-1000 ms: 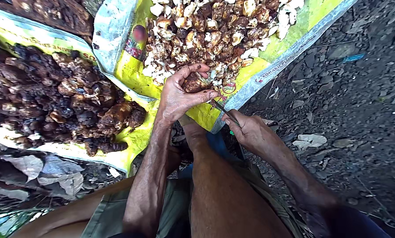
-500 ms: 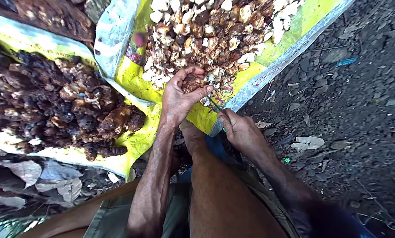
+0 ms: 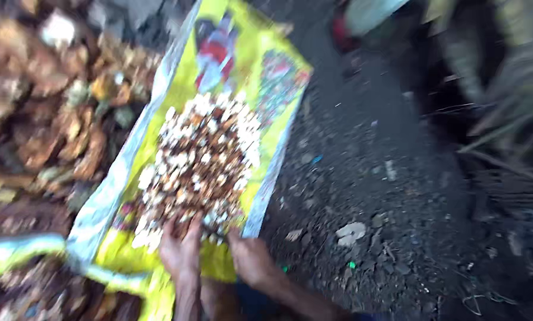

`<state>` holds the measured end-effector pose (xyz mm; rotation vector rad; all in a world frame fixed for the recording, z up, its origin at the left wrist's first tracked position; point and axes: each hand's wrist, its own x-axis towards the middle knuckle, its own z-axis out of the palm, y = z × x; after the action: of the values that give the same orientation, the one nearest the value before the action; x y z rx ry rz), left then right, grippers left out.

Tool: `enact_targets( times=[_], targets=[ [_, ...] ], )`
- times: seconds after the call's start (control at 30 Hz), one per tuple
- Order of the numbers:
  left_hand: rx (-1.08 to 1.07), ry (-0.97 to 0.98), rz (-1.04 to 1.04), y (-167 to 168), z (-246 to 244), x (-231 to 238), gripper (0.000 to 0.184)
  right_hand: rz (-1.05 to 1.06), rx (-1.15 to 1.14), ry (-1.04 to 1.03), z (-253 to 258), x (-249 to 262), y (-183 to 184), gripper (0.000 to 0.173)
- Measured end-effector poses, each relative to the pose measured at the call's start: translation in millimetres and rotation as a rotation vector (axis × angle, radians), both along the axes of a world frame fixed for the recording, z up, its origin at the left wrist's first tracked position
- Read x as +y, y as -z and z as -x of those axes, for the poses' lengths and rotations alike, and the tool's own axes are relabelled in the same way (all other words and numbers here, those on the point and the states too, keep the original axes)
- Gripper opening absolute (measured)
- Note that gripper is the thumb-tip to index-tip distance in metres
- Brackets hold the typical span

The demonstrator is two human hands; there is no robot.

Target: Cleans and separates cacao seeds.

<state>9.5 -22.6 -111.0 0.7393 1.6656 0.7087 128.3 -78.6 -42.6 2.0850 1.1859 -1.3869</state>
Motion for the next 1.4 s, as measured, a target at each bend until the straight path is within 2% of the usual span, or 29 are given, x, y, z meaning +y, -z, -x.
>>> enact_targets(
  times=[0.13, 0.23, 0.3, 0.47, 0.53, 0.63, 0.73, 0.93, 1.13, 1.27, 1.4],
  targets=[
    [-0.074, -0.094, 0.068, -7.8, 3.2, 6.6, 0.049, -0.039, 0.042, -0.006, -1.8, 2.5, -4.0, 0.033],
    [-0.165, -0.105, 0.042, -14.3, 11.9, 15.6, 0.042, -0.072, 0.040, -0.037, -3.2, 9.2, -8.9, 0.031],
    [-0.223, -0.059, 0.009, -24.2, 23.6, 21.6, 0.031, -0.128, 0.035, -0.054, -3.5, 10.1, -14.5, 0.030],
    [-0.429, 0.162, -0.107, -40.0, 62.3, 40.0, 0.017, -0.285, 0.046, -0.095, -9.0, 10.3, -27.2, 0.026],
    [-0.544, 0.263, -0.134, -43.7, 80.2, 43.2, 0.022, -0.321, 0.098, -0.121, -11.8, 8.8, -35.2, 0.025],
    [-0.594, 0.395, -0.136, -58.4, 97.5, 42.0, 0.046, -0.368, 0.170, -0.174, -13.0, 4.6, -45.8, 0.024],
    [-0.543, 0.485, -0.155, -80.9, 105.2, 41.6, 0.045, -0.385, 0.189, -0.196, -9.9, 1.6, -58.6, 0.026],
    [-0.385, 0.561, -0.231, -135.5, 110.7, 58.0, 0.045, -0.555, 0.288, -0.136, -5.1, -4.9, -91.5, 0.032],
    [-0.254, 0.647, -0.325, -207.7, 110.2, 74.7, 0.042, -0.774, 0.339, -0.154, -0.3, -9.9, -133.1, 0.030],
    [-0.166, 0.729, -0.361, -256.2, 97.0, 71.1, 0.039, -0.829, 0.317, -0.180, 2.0, -19.8, -156.1, 0.032],
    [-0.028, 0.905, -0.391, -280.7, 86.0, 66.4, 0.035, -0.831, 0.305, -0.168, -6.7, -28.6, -168.3, 0.034]
  ],
)
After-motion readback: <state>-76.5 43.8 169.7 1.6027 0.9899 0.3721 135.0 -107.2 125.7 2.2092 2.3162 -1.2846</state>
